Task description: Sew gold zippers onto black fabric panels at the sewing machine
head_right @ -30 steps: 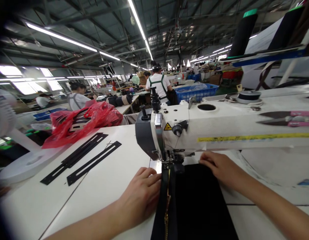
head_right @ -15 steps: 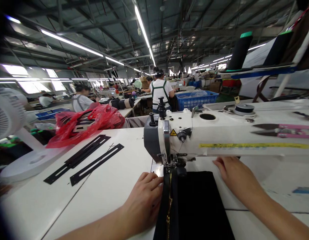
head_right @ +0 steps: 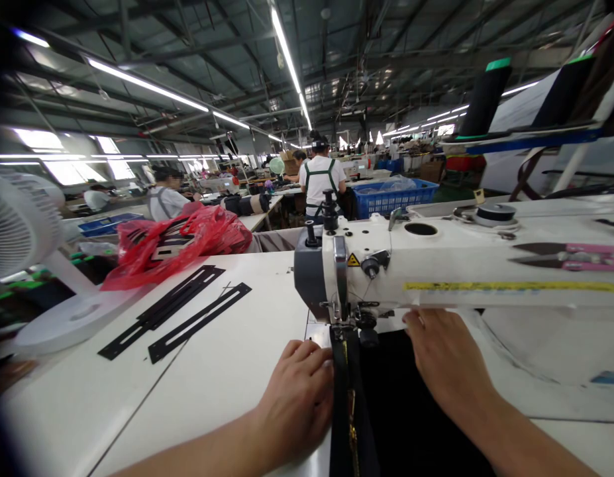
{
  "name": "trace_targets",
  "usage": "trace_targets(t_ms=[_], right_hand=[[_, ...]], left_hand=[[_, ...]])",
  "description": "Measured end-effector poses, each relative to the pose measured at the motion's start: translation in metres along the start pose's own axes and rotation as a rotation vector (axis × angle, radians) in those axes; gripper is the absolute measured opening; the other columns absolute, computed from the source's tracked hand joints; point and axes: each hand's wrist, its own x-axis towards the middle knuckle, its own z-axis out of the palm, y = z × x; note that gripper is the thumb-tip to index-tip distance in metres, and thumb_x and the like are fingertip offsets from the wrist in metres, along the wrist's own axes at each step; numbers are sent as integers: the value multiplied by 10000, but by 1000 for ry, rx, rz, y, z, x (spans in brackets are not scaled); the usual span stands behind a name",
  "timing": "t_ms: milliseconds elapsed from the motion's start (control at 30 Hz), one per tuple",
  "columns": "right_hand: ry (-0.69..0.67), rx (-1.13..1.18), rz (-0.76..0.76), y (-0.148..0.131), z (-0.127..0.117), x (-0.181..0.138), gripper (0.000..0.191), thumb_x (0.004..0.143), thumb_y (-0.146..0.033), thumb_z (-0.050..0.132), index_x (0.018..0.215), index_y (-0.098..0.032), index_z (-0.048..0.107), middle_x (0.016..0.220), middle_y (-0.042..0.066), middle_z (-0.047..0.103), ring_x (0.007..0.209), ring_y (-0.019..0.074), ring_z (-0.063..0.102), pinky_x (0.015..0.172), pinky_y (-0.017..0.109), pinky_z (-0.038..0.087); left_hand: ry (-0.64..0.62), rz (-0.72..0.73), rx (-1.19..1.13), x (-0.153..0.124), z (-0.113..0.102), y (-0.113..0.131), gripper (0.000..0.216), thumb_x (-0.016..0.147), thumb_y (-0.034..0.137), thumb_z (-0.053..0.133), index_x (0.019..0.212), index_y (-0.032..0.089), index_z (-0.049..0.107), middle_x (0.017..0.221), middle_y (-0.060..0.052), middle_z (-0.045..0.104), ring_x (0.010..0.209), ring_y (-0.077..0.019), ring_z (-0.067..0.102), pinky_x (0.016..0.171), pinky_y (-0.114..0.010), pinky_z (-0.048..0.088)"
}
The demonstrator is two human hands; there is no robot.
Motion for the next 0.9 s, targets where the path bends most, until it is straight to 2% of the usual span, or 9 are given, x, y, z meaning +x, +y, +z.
trace_targets(t_ms=[67,133,233,367,600,900], right_hand=[[71,31,-125,-23,-4,-4,284,878,-199,361,817,-147,634,871,135,658,838,266,613,772,438,495],[91,139,-187,-45,-1,-11,273,893,-214,386,932,-140,646,935,116,674,880,227,629,784,376,531],[93,220,-235,-60,10,-21,319,882,-178,392,1094,-105,618,1087,121,655,1002,219,615,833,362,546],[64,211,-262,-58,17,-24,338,867,-138,387,1088,-67,632,1127,136,637,1040,240,603,852,392,545],[36,231,-292,-59,10,-19,352,867,-109,358,1059,-30,642,1092,167,646,1009,242,621,858,380,536],[34,260,-294,-56,10,-19,346,868,-102,365,1083,-38,628,1106,165,641,1017,232,617,867,370,526]], left_hand=[[36,-49,-46,-1,-1,-1,70,747,158,508,813,173,523,918,-64,573,852,-223,498,777,-423,434],[82,-94,-86,-3,-1,-5,204,731,135,517,934,156,529,991,-91,562,908,-229,510,812,-425,466],[109,-47,-97,-3,2,-12,336,743,103,520,1074,160,527,1137,-113,547,1013,-235,530,874,-416,491],[117,142,-53,0,8,-21,262,846,125,494,1090,166,581,1136,-115,602,1049,-232,572,919,-399,494],[81,329,-29,6,4,-29,216,906,152,433,1052,120,589,1094,-128,627,1080,-222,572,959,-394,481],[78,315,21,8,4,-23,184,899,139,443,973,102,607,1047,-125,634,1022,-227,592,964,-397,477]])
